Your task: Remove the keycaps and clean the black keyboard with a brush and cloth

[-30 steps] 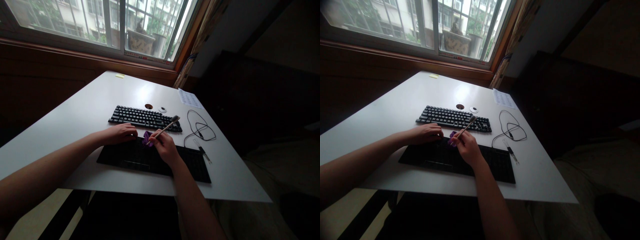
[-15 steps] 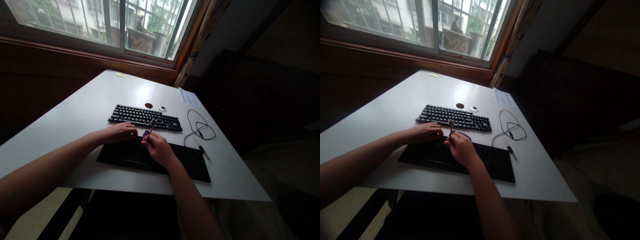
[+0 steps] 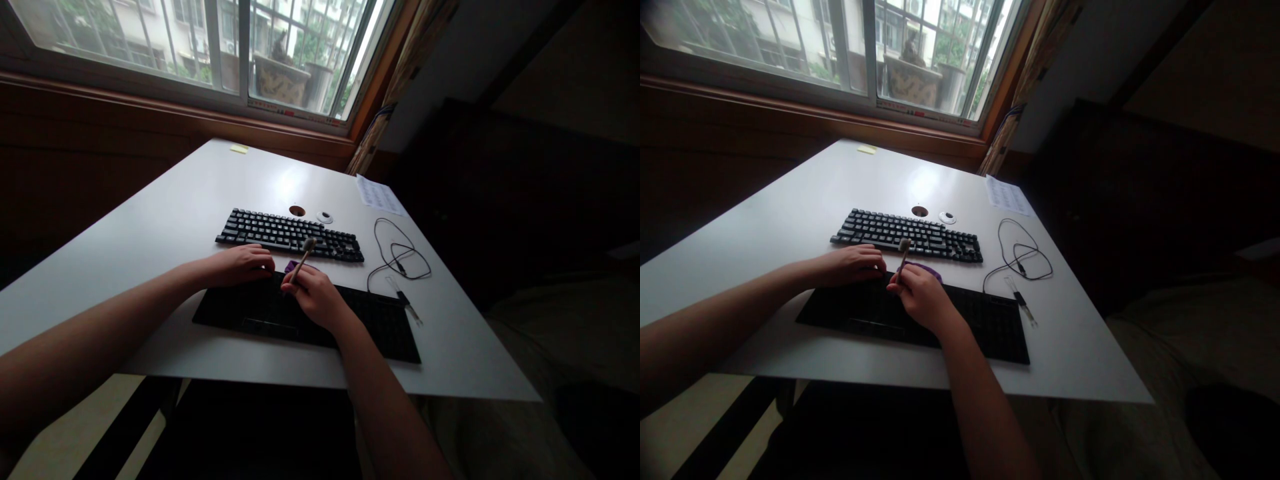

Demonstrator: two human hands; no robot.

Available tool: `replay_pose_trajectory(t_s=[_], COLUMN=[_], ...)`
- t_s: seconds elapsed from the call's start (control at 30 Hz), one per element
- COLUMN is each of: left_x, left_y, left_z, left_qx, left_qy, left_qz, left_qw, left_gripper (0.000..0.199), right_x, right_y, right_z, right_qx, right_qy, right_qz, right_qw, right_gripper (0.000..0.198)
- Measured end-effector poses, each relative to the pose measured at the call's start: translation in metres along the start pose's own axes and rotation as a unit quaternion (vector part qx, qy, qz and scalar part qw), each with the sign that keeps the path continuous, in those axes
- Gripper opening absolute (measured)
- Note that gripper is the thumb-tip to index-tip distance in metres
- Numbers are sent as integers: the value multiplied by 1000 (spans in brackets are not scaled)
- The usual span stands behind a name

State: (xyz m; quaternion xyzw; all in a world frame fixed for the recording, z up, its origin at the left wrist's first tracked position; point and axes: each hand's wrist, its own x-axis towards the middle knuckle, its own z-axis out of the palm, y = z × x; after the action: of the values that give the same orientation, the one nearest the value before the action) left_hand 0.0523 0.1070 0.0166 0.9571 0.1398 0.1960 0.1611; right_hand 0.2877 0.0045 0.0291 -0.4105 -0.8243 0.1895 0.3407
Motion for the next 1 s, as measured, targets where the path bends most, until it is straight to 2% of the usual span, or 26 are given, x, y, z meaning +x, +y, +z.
replay_pose_trajectory(t_s=[0.2, 0.43, 0.53, 0.73, 1.0], left_x=[-1, -1, -1, -3, -3], left_y=[-3, -4, -2, -4, -4], left_z=[1, 2, 1, 2, 2], left_qx=[4, -6, -9, -3, 2], left_qy=[2, 16, 13, -1, -2], left_qz=[6, 10, 3, 1, -2], left_qw=[1000, 1000, 1000, 1000, 1000], left_gripper=[18, 18, 19, 18, 19], right_x=[0, -2, -4, -6, -10], right_y=[-2, -6, -3, 1, 6], right_z=[-2, 0, -3, -14, -14], right_qx=[1, 19, 34, 27, -76], right_qy=[-4, -40, -22, 89, 65], right_qz=[15, 15, 10, 18, 32], right_qw=[1000, 999, 999, 995, 995], right_gripper=[10, 11, 10, 9, 20])
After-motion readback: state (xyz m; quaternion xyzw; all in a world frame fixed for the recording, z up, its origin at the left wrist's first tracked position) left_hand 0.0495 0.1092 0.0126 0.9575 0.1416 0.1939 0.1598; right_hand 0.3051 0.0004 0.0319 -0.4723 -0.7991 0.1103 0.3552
